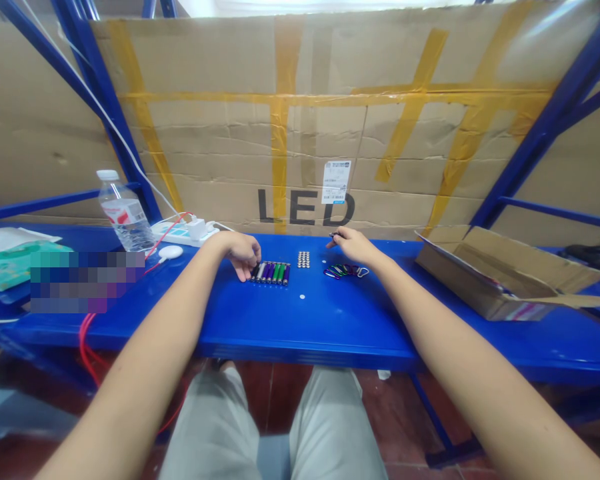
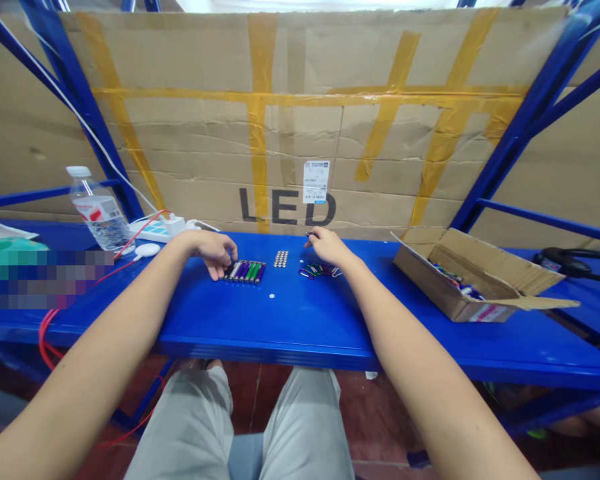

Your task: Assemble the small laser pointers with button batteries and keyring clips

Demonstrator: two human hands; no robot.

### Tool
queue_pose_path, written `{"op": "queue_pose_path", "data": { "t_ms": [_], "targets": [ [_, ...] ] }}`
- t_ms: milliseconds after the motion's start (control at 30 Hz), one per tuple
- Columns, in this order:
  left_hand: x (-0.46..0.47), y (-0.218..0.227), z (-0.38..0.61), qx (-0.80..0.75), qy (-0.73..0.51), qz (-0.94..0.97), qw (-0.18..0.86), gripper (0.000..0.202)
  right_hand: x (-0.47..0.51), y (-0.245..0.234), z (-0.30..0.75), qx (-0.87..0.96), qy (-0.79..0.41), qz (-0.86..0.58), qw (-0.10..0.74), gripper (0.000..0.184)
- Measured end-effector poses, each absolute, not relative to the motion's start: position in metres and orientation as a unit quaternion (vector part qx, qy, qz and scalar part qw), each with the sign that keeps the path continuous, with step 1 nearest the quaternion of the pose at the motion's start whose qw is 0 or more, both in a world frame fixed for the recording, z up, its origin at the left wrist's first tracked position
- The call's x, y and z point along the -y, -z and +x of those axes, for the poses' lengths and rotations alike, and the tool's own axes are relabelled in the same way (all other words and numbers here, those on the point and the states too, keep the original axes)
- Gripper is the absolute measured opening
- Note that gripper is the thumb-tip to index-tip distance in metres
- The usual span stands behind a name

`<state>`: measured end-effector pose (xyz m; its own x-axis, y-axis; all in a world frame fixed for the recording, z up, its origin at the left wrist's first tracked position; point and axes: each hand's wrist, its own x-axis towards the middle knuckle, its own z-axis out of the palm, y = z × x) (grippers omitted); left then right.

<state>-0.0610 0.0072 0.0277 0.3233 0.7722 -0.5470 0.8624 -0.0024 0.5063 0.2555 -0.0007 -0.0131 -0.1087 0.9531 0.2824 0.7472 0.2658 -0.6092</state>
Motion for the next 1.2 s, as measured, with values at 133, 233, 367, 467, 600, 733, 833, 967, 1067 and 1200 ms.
{"op": "queue_pose_path", "data": {
  "t_ms": [133,233,367,467,600,733,833,967,1067,1200],
  "targets": [
    [-0.011,-0.029,-0.065,-0.594,0.041,0.706,0.383,0.022,-0.002,0.015,0.257,0.728,-0.162,-0.578,0.331,0.014],
    [-0.018,-0.029,-0.062,-0.618,-0.032,0.741,0.262,0.012,-0.001,0.014,0.252,0.727,-0.196,-0.558,0.35,0.016],
    [-0.014,-0.024,-0.035,-0.49,-0.289,0.816,0.103,0.018,0.01,0.009,0.237,0.709,-0.326,-0.501,0.375,0.021],
    [0.0,-0.017,-0.006,-0.344,-0.341,0.864,0.137,0.025,0.021,0.004,0.223,0.697,-0.388,-0.46,0.39,0.021],
    [0.016,-0.008,0.018,-0.271,-0.361,0.88,0.146,0.021,0.031,0.002,0.213,0.702,-0.43,-0.412,0.39,0.021],
    [0.015,-0.007,0.02,-0.276,-0.373,0.873,0.152,0.012,0.033,0.002,0.212,0.707,-0.445,-0.398,0.379,0.02],
    [0.012,-0.007,0.015,-0.305,-0.384,0.857,0.158,0.01,0.034,0.0,0.214,0.744,-0.372,-0.422,0.36,0.016],
    [0.01,-0.006,0.014,-0.303,-0.394,0.848,0.183,0.011,0.036,0.001,0.212,0.811,-0.234,-0.419,0.333,0.026],
    [0.009,-0.005,0.016,-0.298,-0.402,0.842,0.202,0.013,0.037,0.004,0.209,0.826,-0.189,-0.405,0.344,0.039],
    [0.006,-0.003,0.017,-0.292,-0.411,0.836,0.215,0.014,0.035,0.008,0.208,0.835,-0.152,-0.386,0.361,0.041]
  ]
}}
